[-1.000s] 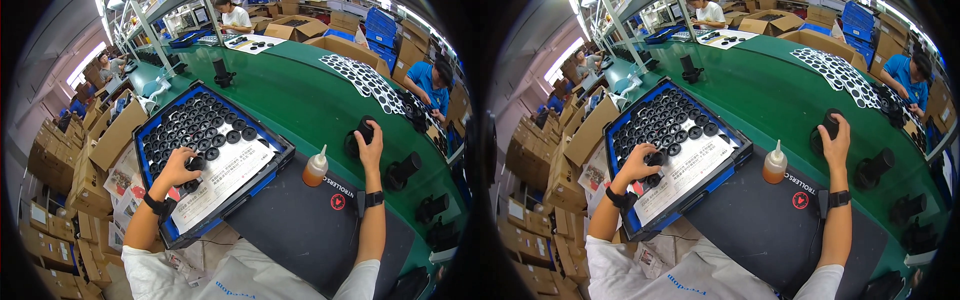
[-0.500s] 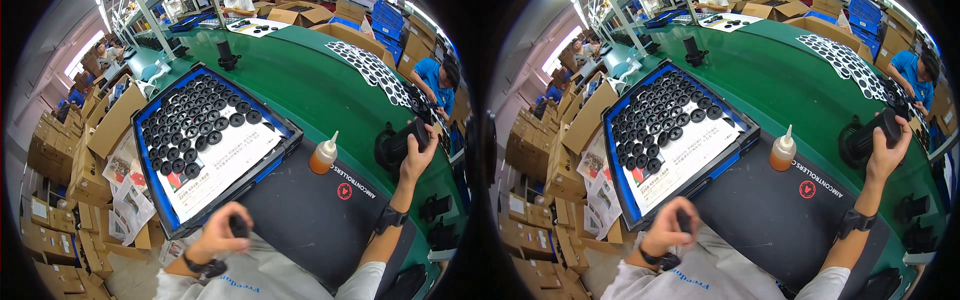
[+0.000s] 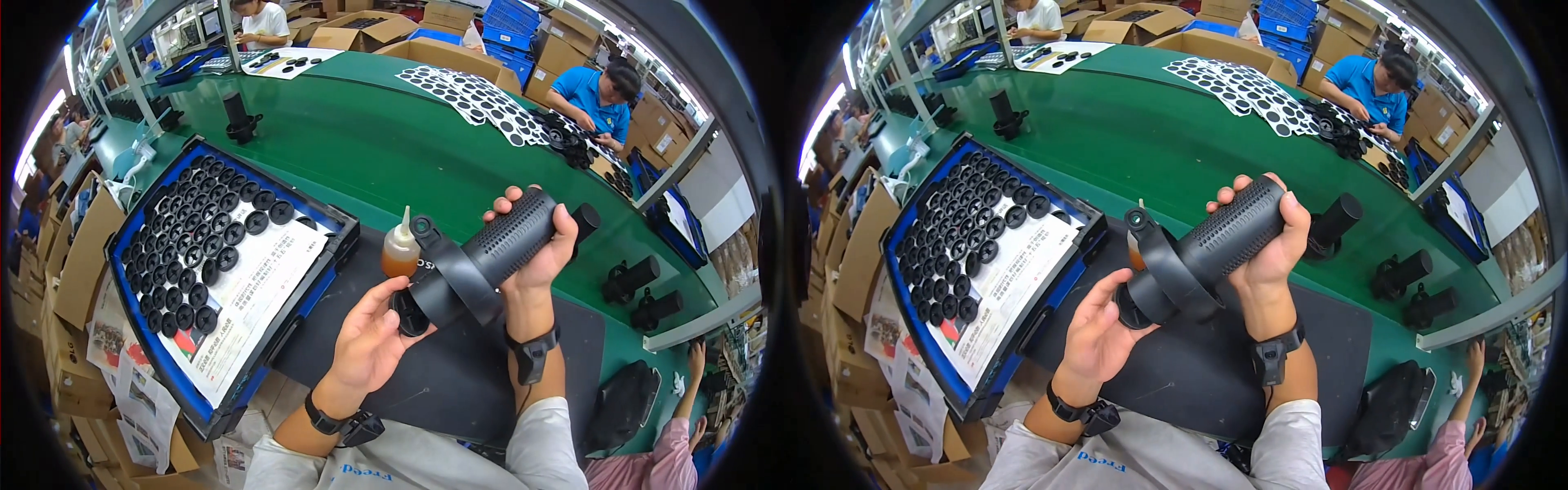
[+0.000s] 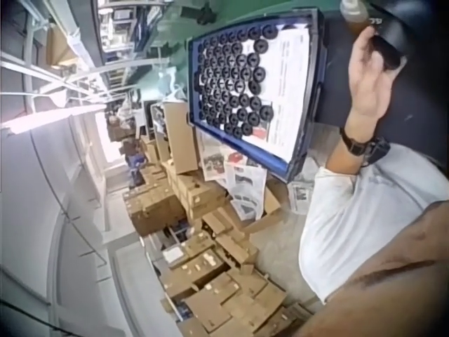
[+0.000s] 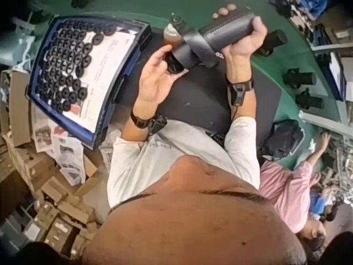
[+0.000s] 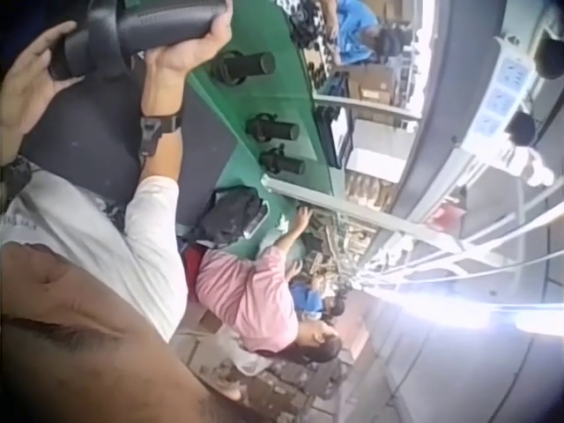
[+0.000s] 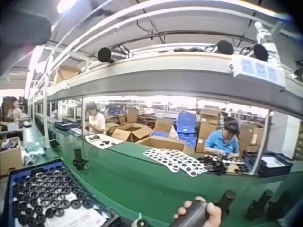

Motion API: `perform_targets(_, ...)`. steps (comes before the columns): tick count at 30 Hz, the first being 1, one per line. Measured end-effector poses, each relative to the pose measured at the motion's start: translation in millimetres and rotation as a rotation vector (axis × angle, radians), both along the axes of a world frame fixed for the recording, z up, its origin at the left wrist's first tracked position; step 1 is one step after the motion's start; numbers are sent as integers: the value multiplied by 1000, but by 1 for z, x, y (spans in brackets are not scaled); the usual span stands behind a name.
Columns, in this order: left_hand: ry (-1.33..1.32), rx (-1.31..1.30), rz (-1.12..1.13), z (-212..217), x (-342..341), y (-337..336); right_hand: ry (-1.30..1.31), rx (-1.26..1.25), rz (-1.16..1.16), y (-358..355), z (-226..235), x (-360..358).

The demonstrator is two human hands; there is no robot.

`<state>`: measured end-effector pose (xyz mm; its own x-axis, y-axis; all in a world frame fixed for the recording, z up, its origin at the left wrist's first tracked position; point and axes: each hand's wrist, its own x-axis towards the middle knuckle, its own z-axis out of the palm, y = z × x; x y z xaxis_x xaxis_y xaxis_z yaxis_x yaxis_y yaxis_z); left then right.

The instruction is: The person assembles black plastic components by fitting circular caps onto cylindrical handles and then applies liquid from a bottle into the centers of the remaining caps in a tray.

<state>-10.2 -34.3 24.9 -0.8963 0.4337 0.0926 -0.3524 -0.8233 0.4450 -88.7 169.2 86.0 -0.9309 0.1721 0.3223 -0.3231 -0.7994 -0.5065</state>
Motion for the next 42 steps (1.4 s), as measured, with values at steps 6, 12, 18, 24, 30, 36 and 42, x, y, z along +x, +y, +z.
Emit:
perform_targets(6, 249, -190, 210, 3, 5, 12, 60, -35, 91, 5, -7, -8)
perform_targets(12, 297, -298, 306, 4, 7, 13, 115, -16, 79, 1, -7, -6)
perform_targets(18, 291, -356, 278, -1, 6, 11, 227, 25, 38, -2, -7, -2)
perform_targets(24, 71, -223, -25, -11, 3, 0, 400, 121, 33, -3, 0, 8)
perform_targets(30, 9, -239, -124, -23, 2, -8, 411, 320, 27, -13, -4, 10)
perform_targets(36, -17, -138, -143, -29, 5, -17, 387, 330, 52, -21, -9, 9)
perform_targets(42, 13, -142, -188, -6, 10, -23, 250, 61, 181, -15, -14, 1)
